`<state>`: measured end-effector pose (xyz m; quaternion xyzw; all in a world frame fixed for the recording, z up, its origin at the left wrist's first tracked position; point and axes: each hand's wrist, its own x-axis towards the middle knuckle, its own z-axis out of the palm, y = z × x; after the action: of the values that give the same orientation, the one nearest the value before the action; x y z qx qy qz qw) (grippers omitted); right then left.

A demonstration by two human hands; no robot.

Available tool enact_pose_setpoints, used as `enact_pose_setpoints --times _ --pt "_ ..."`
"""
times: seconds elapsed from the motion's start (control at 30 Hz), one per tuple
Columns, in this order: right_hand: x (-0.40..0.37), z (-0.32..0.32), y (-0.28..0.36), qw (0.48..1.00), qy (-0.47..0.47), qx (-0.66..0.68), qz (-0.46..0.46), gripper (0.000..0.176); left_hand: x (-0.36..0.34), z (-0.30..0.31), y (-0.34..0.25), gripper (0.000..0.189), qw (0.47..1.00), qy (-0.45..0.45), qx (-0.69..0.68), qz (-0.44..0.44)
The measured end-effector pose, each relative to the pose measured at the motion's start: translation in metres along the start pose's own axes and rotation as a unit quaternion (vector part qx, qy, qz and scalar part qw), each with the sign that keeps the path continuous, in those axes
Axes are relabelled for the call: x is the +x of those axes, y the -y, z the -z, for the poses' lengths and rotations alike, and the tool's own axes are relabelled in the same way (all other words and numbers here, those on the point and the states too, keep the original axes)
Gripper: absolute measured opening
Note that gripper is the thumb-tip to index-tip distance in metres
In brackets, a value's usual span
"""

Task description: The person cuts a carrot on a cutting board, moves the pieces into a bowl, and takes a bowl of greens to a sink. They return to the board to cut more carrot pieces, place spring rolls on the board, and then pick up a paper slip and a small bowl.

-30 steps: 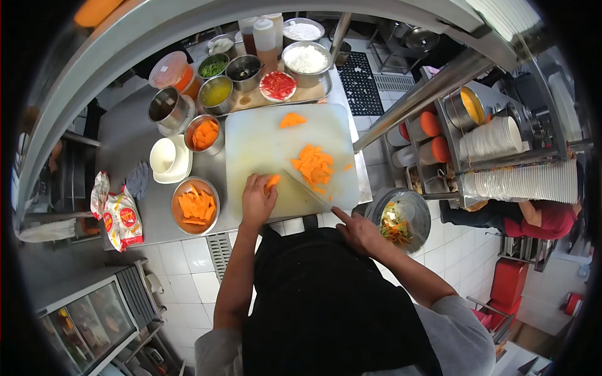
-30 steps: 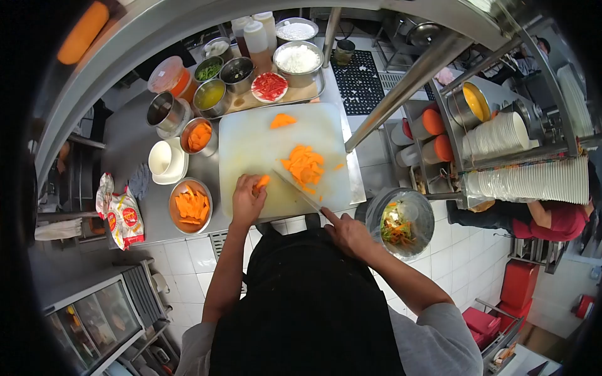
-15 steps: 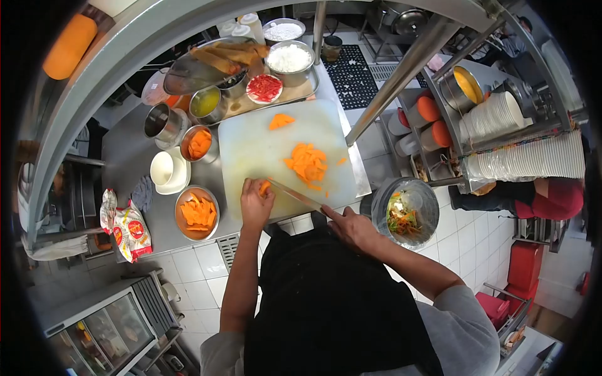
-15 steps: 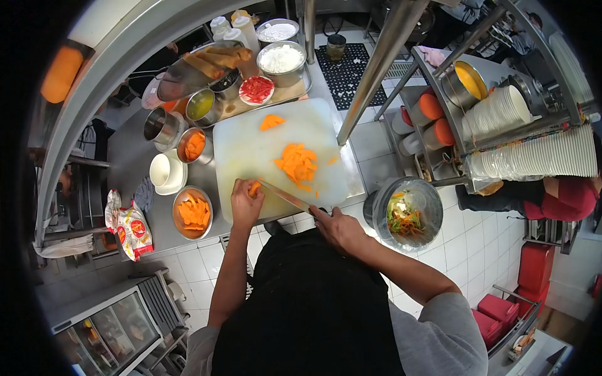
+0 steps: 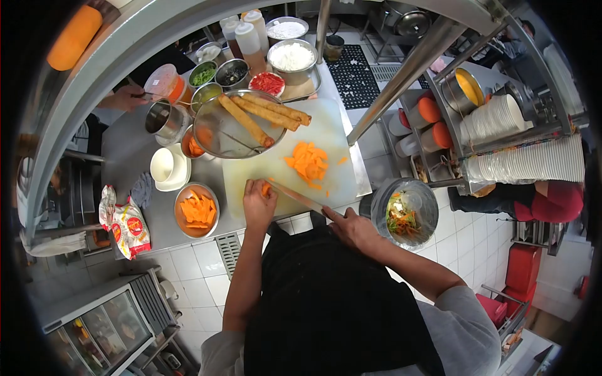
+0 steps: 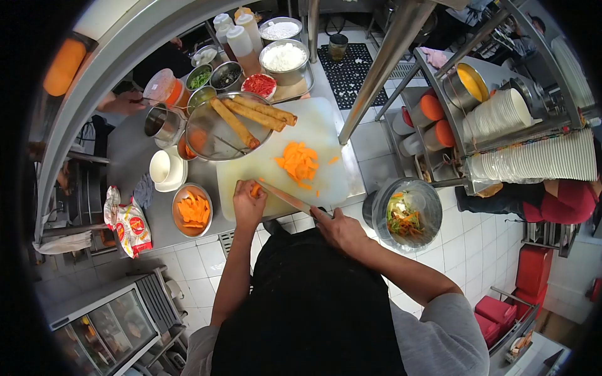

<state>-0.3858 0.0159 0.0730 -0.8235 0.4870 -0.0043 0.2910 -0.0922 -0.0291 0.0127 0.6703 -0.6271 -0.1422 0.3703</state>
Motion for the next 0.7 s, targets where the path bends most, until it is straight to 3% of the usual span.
enact_pose_setpoints --times 0.7 --pt "-0.015 0.002 -0.003 0.999 0.026 -0.023 0.021 0.060 -0.032 0.000 -0.010 0.022 0.999 -0.025 -0.023 0.035"
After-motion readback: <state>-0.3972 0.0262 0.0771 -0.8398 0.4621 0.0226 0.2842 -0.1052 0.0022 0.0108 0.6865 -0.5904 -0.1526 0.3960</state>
